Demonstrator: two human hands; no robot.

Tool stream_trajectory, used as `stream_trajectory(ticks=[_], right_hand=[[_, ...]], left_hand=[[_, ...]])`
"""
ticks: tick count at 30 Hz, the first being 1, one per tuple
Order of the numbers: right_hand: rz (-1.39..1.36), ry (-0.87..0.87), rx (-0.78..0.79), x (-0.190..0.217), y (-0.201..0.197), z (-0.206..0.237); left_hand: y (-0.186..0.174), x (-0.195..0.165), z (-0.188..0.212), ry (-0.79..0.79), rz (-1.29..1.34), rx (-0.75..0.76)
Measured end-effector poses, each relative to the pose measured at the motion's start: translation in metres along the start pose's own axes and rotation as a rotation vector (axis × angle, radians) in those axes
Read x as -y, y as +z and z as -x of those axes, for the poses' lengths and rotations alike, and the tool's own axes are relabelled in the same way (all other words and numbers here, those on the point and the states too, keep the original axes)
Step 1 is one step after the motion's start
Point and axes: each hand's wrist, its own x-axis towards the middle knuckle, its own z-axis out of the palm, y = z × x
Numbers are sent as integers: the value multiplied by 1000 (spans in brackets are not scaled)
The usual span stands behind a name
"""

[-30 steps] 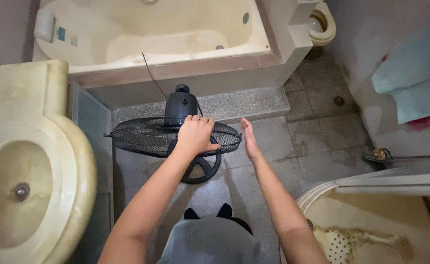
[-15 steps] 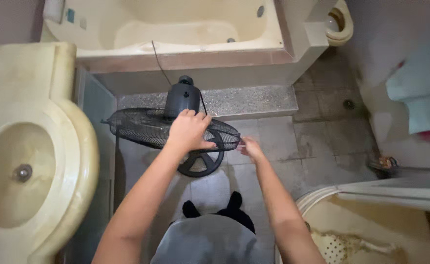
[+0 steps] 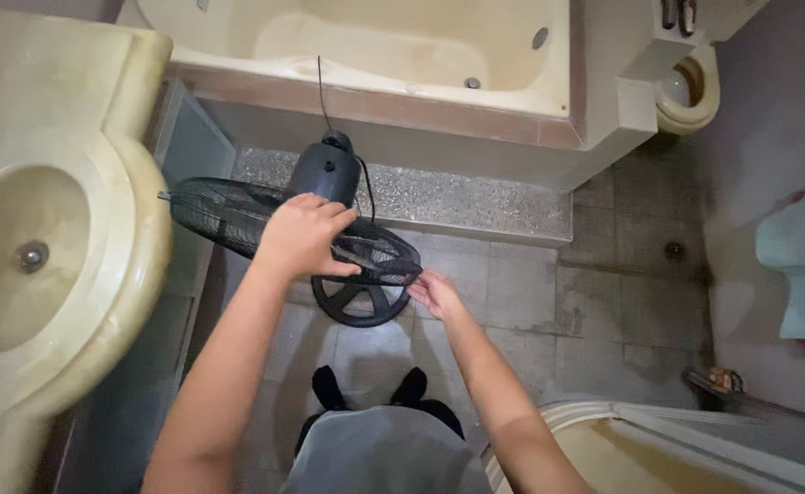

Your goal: The person disassembles a pedestal fan in a bathroom. They lift off the front grille guard, set it on the bathtub edge, then use a screwdriver to loosen the blade cap, remove the fan blade, and detach the crescent-shaped rear cover, placing the cover on the sink counter.

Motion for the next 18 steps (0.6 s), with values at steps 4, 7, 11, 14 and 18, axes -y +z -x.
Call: stream_trajectory(ticks=[4, 7, 11, 14, 18], right_hand=[[-6, 5, -76, -4, -1, -6], [-41, 32, -43, -3, -4, -7], [-77, 58, 61, 2, -8, -7], [-93, 49, 76, 4, -6, -9], [-139, 32, 95, 2, -2, -11]], left_hand=[[-1, 2, 1, -38, -11, -19], [-1, 0, 3, -65, -13, -18], [-1, -2, 5, -85, -24, -28], [-2, -3, 5, -69, -39, -49], [-4, -1, 3, -70, -34, -62]])
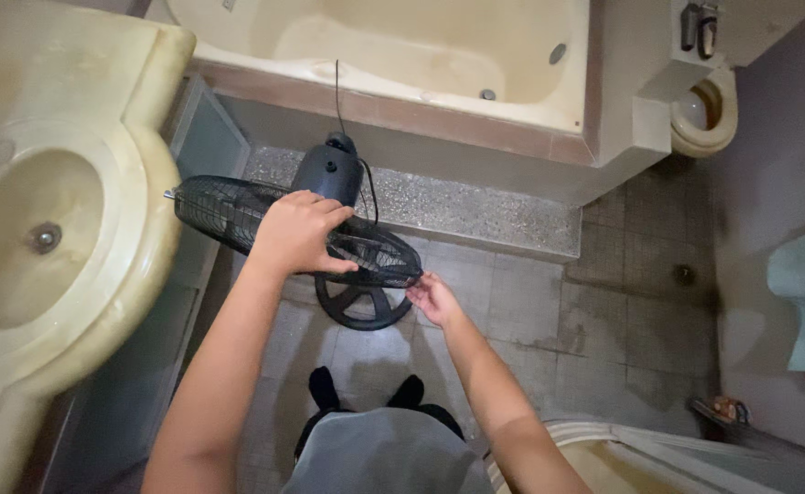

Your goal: The person disassembles a pedestal fan in a bathroom. They lift off the front grille guard, set it on the bathtub edge, then use a screwdriver to loosen the blade cap, remove the fan blade, and detach the crescent-shaped rear cover, placing the cover on the sink counter.

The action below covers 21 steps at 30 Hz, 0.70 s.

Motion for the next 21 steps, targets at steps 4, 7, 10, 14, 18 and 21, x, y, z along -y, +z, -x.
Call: stream_trajectory(ticks=[4, 7, 10, 14, 18, 21], right_hand=[[-43, -16, 6, 1, 0, -2], [-55, -23, 21, 2, 0, -3], [-19, -22, -35, 2, 3, -5], [32, -32, -90, -1, 8, -8], [129, -23, -164, -2, 13, -12], [185, -81, -258, -1, 17, -15]], left_hand=[[-2, 5, -4, -16, 25, 13], [-3, 8, -4, -29, 21, 32], [-3, 10, -4, -22, 9, 47], [1, 10, -4, -1, 13, 10], [6, 10, -4, -6, 0, 63], [9, 10, -3, 10, -12, 33]])
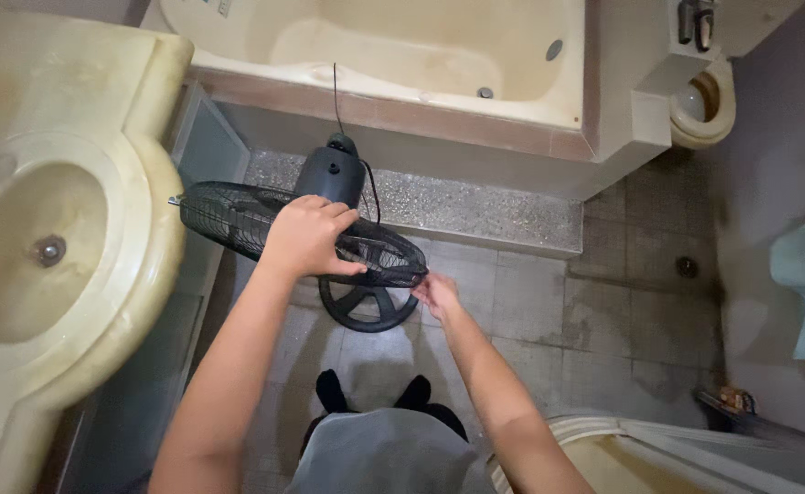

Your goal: The person disassembles a pedestal fan in a bathroom. They lift off the front grille guard, set it on the bathtub edge, then use a screwdriver to loosen the blade cap, remove the fan blade, and detach the crescent-shaped rear cover, placing the cover on the sink counter.

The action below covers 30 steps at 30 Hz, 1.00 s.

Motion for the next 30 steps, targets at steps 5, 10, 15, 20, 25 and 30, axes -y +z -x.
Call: stream_trajectory(ticks=[5, 10, 15, 20, 25, 30], right_hand=[[74, -93, -58, 0, 7, -2], [134, -169, -189, -5, 10, 0], [-35, -37, -95, -2, 4, 0], [-116, 48, -13, 7, -2, -2], [-149, 86, -2, 12, -3, 0], [-118, 94, -92, 14, 4, 5]], left_hand=[[3, -2, -1, 13, -6, -37], [2, -3, -2, 3, 18, -4], [3, -6, -3, 39, 5, -78], [5, -10, -7, -1, -1, -20], [8, -13, -5, -9, -9, -67], [12, -18, -6, 3, 11, -71]])
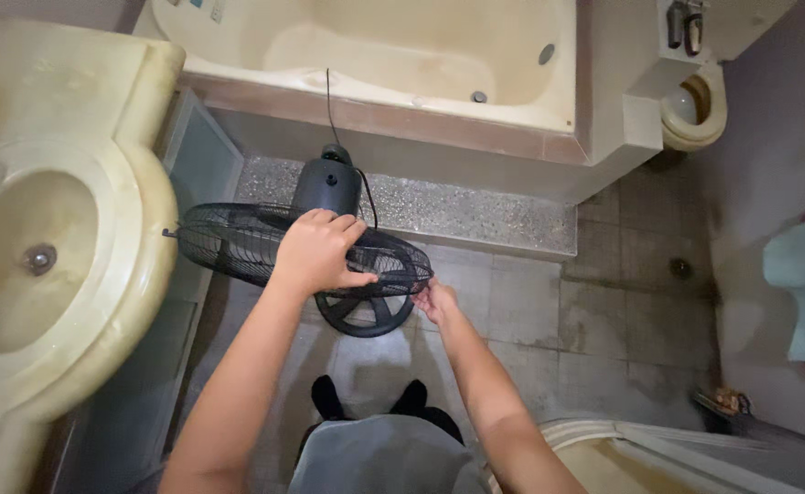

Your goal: The person disassembles a pedestal fan in a bathroom. They lift off the front grille guard, set it on the bathtub edge, then use a screwdriver to loosen the blade cap, remove the fan blade, and detach the crescent-shaped rear cover, placing the cover on the sink counter.

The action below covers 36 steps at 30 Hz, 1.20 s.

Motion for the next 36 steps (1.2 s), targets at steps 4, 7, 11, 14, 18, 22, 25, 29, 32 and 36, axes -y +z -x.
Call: stream_trajectory(ticks=[4, 7, 11, 14, 18, 22, 25, 29, 32, 36], right_hand=[[62, 1, 93, 12, -8, 2], [319, 31, 39, 24, -23, 2], [723, -304, -202, 51, -30, 8], [700, -1028, -232, 78, -20, 34], [781, -1391, 155, 94, 5, 117], [1091, -1609, 264, 82, 55, 171], [1280, -1592, 136, 67, 83, 189], [1506, -1602, -42, 53, 110, 204], [1562, -1625, -137, 38, 140, 214], [1625, -1592, -180, 9, 203, 216]], left_hand=[[1, -7, -1, -36, 10, 37], [4, -17, -2, -9, 10, 52], [10, -31, -9, 6, 16, 89], [17, -43, -15, -10, -3, 163], [27, -58, -18, 17, 46, 69], [28, -55, -10, 105, 140, -294], [13, -31, 14, 46, 141, -384], [-18, 46, 60, -101, 283, -382], [-34, 120, 99, -124, 363, -315], [-31, 197, 147, -133, 425, -99]])
